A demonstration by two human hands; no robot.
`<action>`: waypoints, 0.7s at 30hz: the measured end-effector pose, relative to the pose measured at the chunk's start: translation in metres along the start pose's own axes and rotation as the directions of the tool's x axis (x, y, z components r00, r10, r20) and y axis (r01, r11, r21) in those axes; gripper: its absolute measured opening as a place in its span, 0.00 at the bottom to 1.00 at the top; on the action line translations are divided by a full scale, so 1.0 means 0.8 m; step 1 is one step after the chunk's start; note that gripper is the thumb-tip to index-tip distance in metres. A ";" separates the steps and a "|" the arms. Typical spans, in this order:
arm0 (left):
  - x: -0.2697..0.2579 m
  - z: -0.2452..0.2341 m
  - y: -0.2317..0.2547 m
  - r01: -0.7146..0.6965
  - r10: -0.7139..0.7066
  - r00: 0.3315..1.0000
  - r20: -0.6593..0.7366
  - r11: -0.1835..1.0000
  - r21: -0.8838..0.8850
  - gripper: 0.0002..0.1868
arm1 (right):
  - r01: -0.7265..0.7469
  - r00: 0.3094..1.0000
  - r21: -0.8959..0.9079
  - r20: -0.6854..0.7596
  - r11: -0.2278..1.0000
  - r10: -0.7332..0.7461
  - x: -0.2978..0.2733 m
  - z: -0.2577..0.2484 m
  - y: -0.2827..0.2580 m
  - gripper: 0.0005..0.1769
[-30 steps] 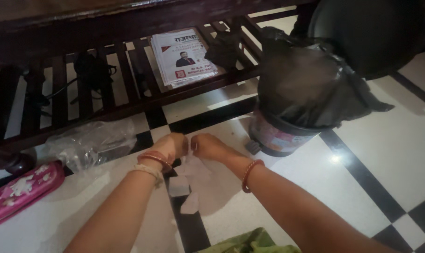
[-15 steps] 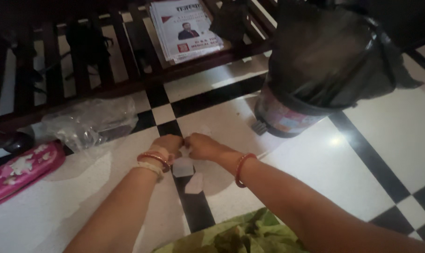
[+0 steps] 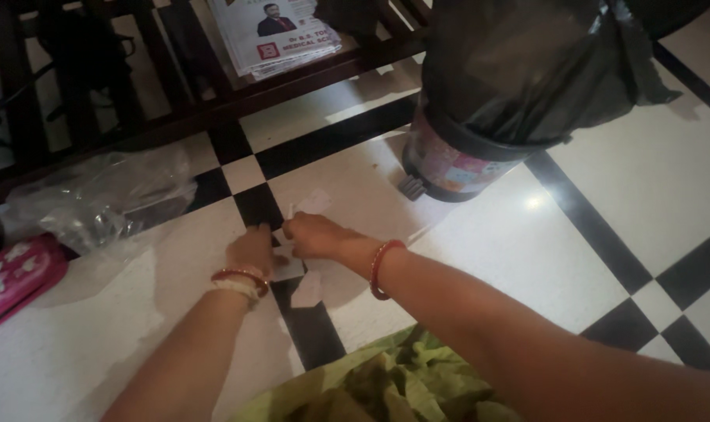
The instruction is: The person sits on the floor and picks up small pieces of paper, tearing them into smaller bits and placing them into a trash bin. They also pick up a pink pencil case and place it on the table.
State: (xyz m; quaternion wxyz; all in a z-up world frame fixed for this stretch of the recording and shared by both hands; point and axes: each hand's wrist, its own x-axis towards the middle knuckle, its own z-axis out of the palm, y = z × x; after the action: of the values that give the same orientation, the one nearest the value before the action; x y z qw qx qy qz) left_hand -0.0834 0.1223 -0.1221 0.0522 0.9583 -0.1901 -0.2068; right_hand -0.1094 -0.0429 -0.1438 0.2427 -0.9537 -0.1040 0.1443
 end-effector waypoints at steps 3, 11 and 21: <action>0.001 0.002 0.005 0.011 -0.011 1.000 0.006 1.000 0.012 0.34 | -0.073 0.995 -0.007 0.063 0.997 0.073 -0.005 -0.004 -0.001 0.23; 0.026 0.016 0.007 0.062 -0.059 0.993 0.100 0.998 -0.033 0.31 | -0.116 0.989 -0.027 0.095 0.993 0.118 -0.018 -0.017 -0.011 0.25; 0.044 0.033 -0.001 0.037 -0.037 0.992 0.124 0.999 0.003 0.28 | -0.131 0.984 -0.016 0.122 0.991 0.132 -0.032 -0.030 -0.017 0.22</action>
State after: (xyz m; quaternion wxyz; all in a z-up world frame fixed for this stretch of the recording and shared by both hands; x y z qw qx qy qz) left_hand -0.0646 0.1092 -0.1592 0.0363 0.9470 -0.1754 -0.2666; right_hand -0.1270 -0.0486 -0.1115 0.2218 -0.9487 -0.0561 0.2182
